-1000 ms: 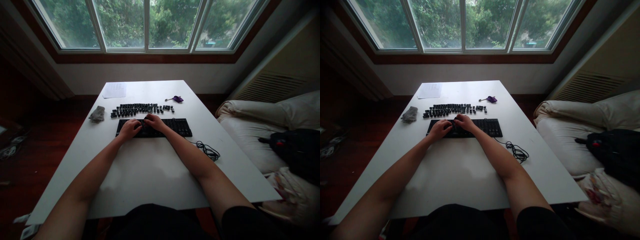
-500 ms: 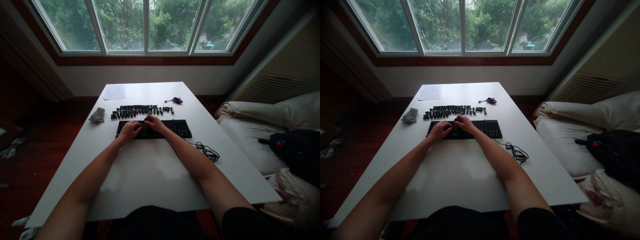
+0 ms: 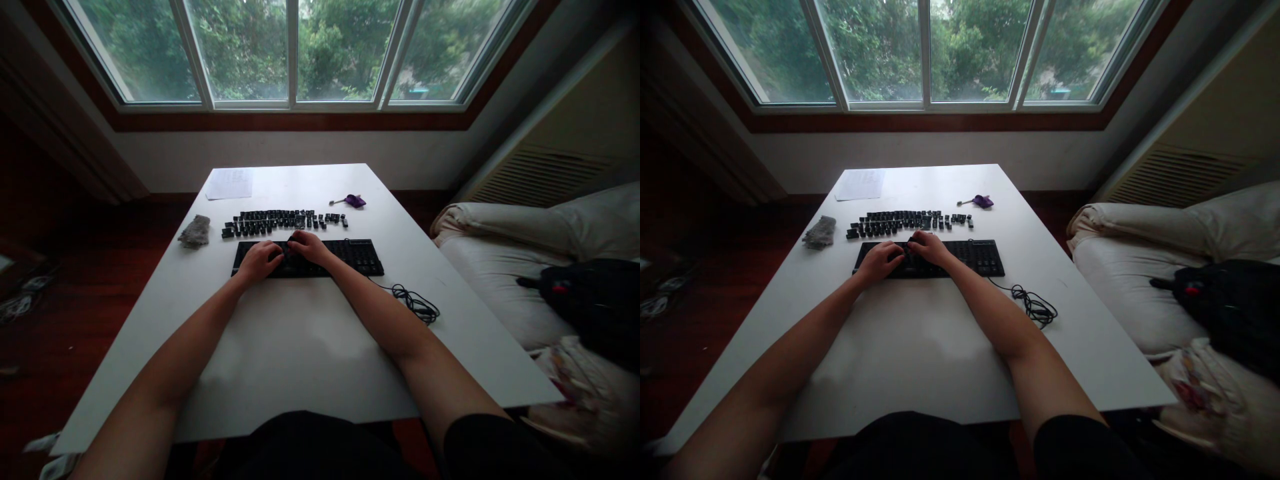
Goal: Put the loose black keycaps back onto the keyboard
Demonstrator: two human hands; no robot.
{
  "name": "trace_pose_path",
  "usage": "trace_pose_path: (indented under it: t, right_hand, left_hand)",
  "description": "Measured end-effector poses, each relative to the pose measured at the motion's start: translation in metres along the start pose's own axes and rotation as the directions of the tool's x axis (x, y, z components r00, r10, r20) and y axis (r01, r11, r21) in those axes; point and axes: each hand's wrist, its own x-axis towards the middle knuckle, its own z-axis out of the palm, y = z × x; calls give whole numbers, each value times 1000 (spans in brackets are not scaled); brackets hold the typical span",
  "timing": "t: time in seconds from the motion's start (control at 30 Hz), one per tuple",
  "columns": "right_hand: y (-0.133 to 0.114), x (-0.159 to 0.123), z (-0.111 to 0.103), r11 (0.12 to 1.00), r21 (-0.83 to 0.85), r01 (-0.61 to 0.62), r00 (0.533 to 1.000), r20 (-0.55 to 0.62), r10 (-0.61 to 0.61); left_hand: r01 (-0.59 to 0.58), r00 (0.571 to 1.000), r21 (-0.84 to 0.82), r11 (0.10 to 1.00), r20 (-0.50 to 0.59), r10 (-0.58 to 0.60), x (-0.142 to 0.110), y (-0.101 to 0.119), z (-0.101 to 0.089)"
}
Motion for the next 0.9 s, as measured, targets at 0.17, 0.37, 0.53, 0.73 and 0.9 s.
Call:
trace_pose_path:
  t: [0.17,0.37,0.53,0.73,0.9]
  right_hand:
    - [-2,0,1,999,50,-22,1000,14,21]
    - [-2,0,2,998,50,-23,1000,-3,23]
    - [-5,-1,2,999,42,-31,999,-6,32]
    - [-12,-2,1,998,57,-39,999,10,38]
    - [-14,-3,0,999,36,-23,1000,13,23]
  left_hand:
    - [-11,1000,6,1000,6,11,0,0,-1]
    - [-17,1000,6,1000,9,17,1,-1,0]
    - [-17,1000,10,1000,-11,17,0,-2,1]
    - [-13,1000,3,1000,-6,13,0,-2,1]
    - [-8,1000,-9,1000,-5,8,0,-2,1]
